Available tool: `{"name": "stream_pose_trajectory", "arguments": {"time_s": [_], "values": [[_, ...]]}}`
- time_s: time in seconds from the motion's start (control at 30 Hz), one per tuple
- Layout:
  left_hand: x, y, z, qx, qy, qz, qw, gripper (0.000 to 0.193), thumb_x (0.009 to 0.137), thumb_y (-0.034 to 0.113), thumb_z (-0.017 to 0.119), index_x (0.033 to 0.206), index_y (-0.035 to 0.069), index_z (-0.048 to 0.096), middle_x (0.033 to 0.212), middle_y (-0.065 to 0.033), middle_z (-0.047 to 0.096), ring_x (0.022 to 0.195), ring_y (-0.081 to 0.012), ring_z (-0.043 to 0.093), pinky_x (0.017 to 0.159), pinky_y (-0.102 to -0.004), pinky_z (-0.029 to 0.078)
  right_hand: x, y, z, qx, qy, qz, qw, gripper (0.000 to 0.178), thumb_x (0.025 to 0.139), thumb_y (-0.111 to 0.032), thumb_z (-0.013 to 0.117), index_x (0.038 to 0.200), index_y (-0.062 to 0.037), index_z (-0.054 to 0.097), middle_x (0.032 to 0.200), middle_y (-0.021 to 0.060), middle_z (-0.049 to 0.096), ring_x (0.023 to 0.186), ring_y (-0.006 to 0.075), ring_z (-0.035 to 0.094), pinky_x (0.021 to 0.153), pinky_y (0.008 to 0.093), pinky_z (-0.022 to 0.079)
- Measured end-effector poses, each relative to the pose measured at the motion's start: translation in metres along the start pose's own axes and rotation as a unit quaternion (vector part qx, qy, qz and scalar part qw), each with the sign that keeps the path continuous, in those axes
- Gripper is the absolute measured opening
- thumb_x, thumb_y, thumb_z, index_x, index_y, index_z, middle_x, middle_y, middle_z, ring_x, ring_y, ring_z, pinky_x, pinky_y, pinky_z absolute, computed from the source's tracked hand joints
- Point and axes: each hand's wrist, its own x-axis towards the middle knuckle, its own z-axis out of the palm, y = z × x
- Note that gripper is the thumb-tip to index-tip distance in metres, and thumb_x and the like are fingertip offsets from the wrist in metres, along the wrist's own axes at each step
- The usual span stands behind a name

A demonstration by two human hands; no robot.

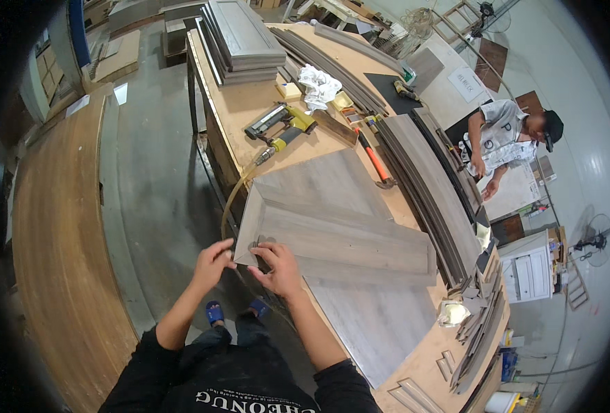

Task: Applying adhesive to wood strips and using a pneumatic nail gun to assemble a wooden furniture panel.

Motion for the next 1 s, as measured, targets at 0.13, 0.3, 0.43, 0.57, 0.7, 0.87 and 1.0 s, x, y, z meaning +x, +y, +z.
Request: {"name": "stream_pose_trajectory", "arguments": {"time_s": [0.13,0.3,0.43,0.57,0.7,0.87,1.0], "values": [[-0.035,0.013,0.016,0.058,0.049,0.079,0.994,0.035,0.087,0.004,0.059,0.122,-0.003,0.062,0.091,-0.0128,0.07,0.08,-0.0196,0.069,0.074,-0.03,0.052,0.002,-0.003,-0.001,0.005,-0.003,0.022,1.0,0.044,0.068,-0.023,0.083,0.108,-0.0111,0.068,0.109,0.0107,0.064,0.101,0.0323,0.059,0.088,0.0412,0.048],[-0.038,0.021,0.032,0.218,0.126,0.169,0.953,0.034,0.084,0.004,0.062,0.117,-0.001,0.064,0.093,-0.017,0.067,0.083,-0.0333,0.066,0.075,-0.0361,0.052,0.003,-0.007,-0.002,-0.02,-0.007,0.018,1.0,0.043,0.068,-0.021,0.082,0.107,-0.0108,0.068,0.108,0.011,0.064,0.101,0.032,0.059,0.087,0.0399,0.048],[-0.038,0.02,0.034,0.236,0.143,0.169,0.946,0.033,0.083,0.005,0.064,0.116,0.0,0.065,0.096,-0.0168,0.068,0.087,-0.0353,0.066,0.077,-0.0379,0.053,0.005,-0.008,-0.002,-0.026,-0.004,0.012,1.0,0.043,0.068,-0.021,0.082,0.108,-0.01,0.068,0.108,0.0109,0.064,0.101,0.0318,0.058,0.087,0.0401,0.048],[-0.034,0.003,0.028,0.141,0.139,0.161,0.967,0.04,0.082,0.008,0.067,0.122,0.001,0.062,0.1,-0.0174,0.069,0.091,-0.0321,0.068,0.079,-0.0371,0.053,0.006,-0.011,-0.002,-0.031,-0.015,0.024,0.999,0.048,0.067,-0.021,0.081,0.11,-0.009,0.067,0.11,0.012,0.064,0.101,0.0328,0.058,0.088,0.0408,0.047],[-0.032,0.011,0.024,0.09,0.077,0.098,0.988,0.054,0.084,0.01,0.069,0.134,0.002,0.052,0.105,-0.0194,0.068,0.089,-0.0235,0.069,0.079,-0.0334,0.054,0.01,-0.015,-0.005,-0.027,0.008,0.016,0.999,0.049,0.067,-0.021,0.079,0.113,-0.011,0.066,0.107,0.0116,0.063,0.099,0.0331,0.058,0.085,0.0408,0.048],[-0.014,0.028,0.029,0.066,0.022,0.045,0.997,0.056,0.087,0.018,0.067,0.139,0.005,0.048,0.117,-0.0229,0.064,0.087,-0.028,0.07,0.081,-0.035,0.053,0.01,-0.012,-0.005,-0.022,0.007,0.017,1.0,0.05,0.067,-0.022,0.079,0.113,-0.0104,0.065,0.108,0.0112,0.063,0.099,0.0333,0.059,0.086,0.041,0.048],[0.007,0.011,0.035,0.132,0.092,0.157,0.975,0.054,0.091,0.027,0.062,0.139,0.005,0.048,0.123,-0.0234,0.062,0.103,-0.0361,0.066,0.087,-0.0382,0.051,0.01,-0.011,-0.003,-0.01,-0.009,0.02,1.0,0.049,0.067,-0.023,0.08,0.112,-0.0095,0.065,0.111,0.0106,0.064,0.101,0.0326,0.059,0.087,0.0408,0.048]]}}
